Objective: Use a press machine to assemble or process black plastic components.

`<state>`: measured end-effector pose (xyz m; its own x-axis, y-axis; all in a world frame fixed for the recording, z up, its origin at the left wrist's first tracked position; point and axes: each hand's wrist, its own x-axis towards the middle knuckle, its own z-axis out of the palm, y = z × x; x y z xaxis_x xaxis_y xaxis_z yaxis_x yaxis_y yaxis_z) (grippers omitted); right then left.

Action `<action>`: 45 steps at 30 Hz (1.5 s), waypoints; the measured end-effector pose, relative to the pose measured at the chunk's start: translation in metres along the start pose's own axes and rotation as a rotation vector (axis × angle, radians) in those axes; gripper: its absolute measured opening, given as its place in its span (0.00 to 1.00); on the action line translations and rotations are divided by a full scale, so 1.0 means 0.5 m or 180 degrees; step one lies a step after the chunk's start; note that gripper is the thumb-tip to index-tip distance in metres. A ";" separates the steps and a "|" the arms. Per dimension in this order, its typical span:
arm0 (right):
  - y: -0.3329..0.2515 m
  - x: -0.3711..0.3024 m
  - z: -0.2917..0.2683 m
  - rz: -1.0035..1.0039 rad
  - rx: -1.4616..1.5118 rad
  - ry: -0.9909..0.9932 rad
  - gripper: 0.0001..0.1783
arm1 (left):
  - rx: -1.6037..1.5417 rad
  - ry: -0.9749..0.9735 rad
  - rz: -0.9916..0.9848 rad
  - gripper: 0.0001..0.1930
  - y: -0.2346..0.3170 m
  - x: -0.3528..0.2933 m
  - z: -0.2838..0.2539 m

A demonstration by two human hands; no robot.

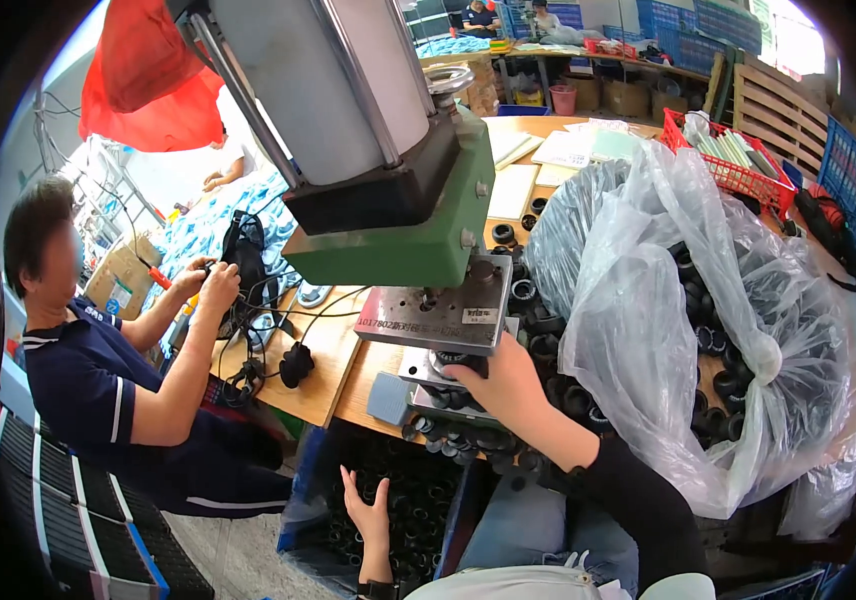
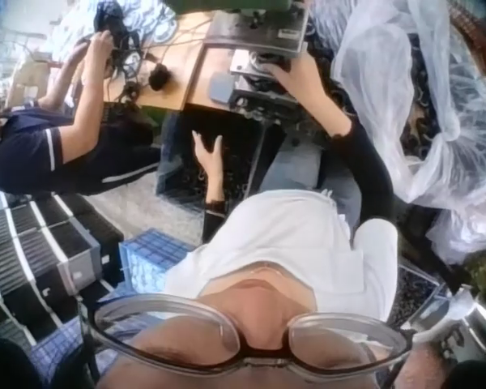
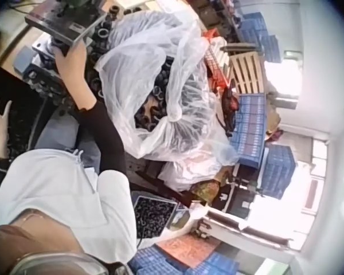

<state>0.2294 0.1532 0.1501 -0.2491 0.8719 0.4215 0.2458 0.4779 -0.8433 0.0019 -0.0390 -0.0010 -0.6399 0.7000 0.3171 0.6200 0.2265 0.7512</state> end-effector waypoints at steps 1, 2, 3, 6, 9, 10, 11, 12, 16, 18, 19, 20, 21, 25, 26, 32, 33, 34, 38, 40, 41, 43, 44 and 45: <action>-0.003 0.006 0.007 -0.0394 -0.0505 0.0071 0.23 | -0.0054 0.0130 -0.0099 0.38 0.001 0.000 0.004; -0.012 0.007 0.020 -0.0345 -0.0408 0.0272 0.20 | -0.0180 0.0104 0.0158 0.33 0.000 0.019 0.015; -0.015 0.005 0.029 -0.0349 -0.0421 0.0260 0.20 | -0.0192 0.0106 0.0145 0.33 0.018 0.043 0.021; -0.036 0.003 0.038 0.0021 -0.0413 0.0310 0.19 | 0.0372 -0.0020 0.1544 0.25 0.083 0.124 0.057; -0.021 0.002 0.026 -0.0308 -0.0257 0.0583 0.18 | 0.0521 -0.0233 0.1915 0.22 0.108 0.176 0.128; -0.041 0.001 0.005 0.0359 0.0080 0.0272 0.17 | 0.0660 -0.0556 0.1862 0.21 0.099 0.187 0.147; -0.005 -0.004 0.008 -0.0277 -0.0257 0.0362 0.24 | 0.0798 -0.0887 0.1825 0.21 0.092 0.194 0.161; -0.007 -0.020 0.004 -0.0025 -0.0228 0.0161 0.31 | 0.0601 -0.0869 0.1769 0.21 0.082 0.194 0.169; -0.094 -0.102 -0.083 -0.0471 -0.0161 0.0022 0.46 | 0.0580 -0.1020 0.1581 0.20 0.068 0.205 0.157; -0.152 -0.131 -0.204 0.0170 0.0082 0.0049 0.28 | 0.0635 -0.1006 0.1777 0.19 0.072 0.210 0.157; -0.154 -0.146 -0.253 0.0441 0.0030 0.0171 0.21 | 0.0684 -0.0967 0.1819 0.19 0.067 0.214 0.146; -0.122 -0.154 -0.293 0.0477 -0.0339 0.0655 0.17 | 0.0719 -0.0939 0.1810 0.19 0.064 0.217 0.131; -0.070 -0.157 -0.337 0.0494 -0.0725 0.1137 0.14 | 0.0737 -0.0896 0.1802 0.19 0.067 0.219 0.120; 0.219 -0.176 -0.533 0.0875 -0.2474 0.0918 0.22 | -0.0762 -0.0549 0.1266 0.18 0.164 0.190 0.129; 0.281 -0.174 -0.556 0.0853 -0.2475 0.0922 0.22 | -0.0850 -0.0447 0.1305 0.20 0.184 0.188 0.128; 0.397 -0.118 -0.590 0.1054 -0.3163 -0.0728 0.36 | -0.1072 -0.0210 0.1810 0.29 0.313 0.195 0.141; 0.396 -0.119 -0.595 0.1103 -0.3211 -0.0770 0.36 | -0.1078 -0.0106 0.1820 0.27 0.335 0.194 0.157; 0.384 -0.123 -0.598 0.1188 -0.3069 -0.0683 0.35 | -0.1058 -0.0072 0.1792 0.27 0.363 0.194 0.163; 0.257 -0.140 -0.574 0.0698 -0.2170 0.0098 0.27 | -0.1372 0.0133 0.1218 0.17 0.422 0.200 0.153; 0.154 -0.144 -0.544 0.0608 -0.1818 0.0315 0.25 | -0.0930 0.0257 0.1338 0.13 0.407 0.194 0.147; 0.104 -0.145 -0.527 0.0511 -0.1667 0.0390 0.24 | -0.0919 0.0410 0.1392 0.14 0.412 0.189 0.149; 0.016 -0.148 -0.505 0.0466 -0.1323 0.0386 0.24 | -0.0967 0.0348 0.1689 0.14 0.435 0.189 0.148; -0.032 -0.146 -0.491 0.0420 -0.1220 0.0315 0.24 | -0.0939 0.0393 0.1738 0.14 0.437 0.188 0.153; -0.069 -0.144 -0.475 0.0384 -0.1115 0.0246 0.25 | -0.0905 0.0429 0.1787 0.15 0.433 0.186 0.157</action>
<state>0.4612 0.0993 0.2279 -0.1306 0.9233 0.3612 0.5779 0.3669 -0.7290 0.1123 0.1283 0.1458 -0.3158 0.5643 0.7628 0.7445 -0.3511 0.5679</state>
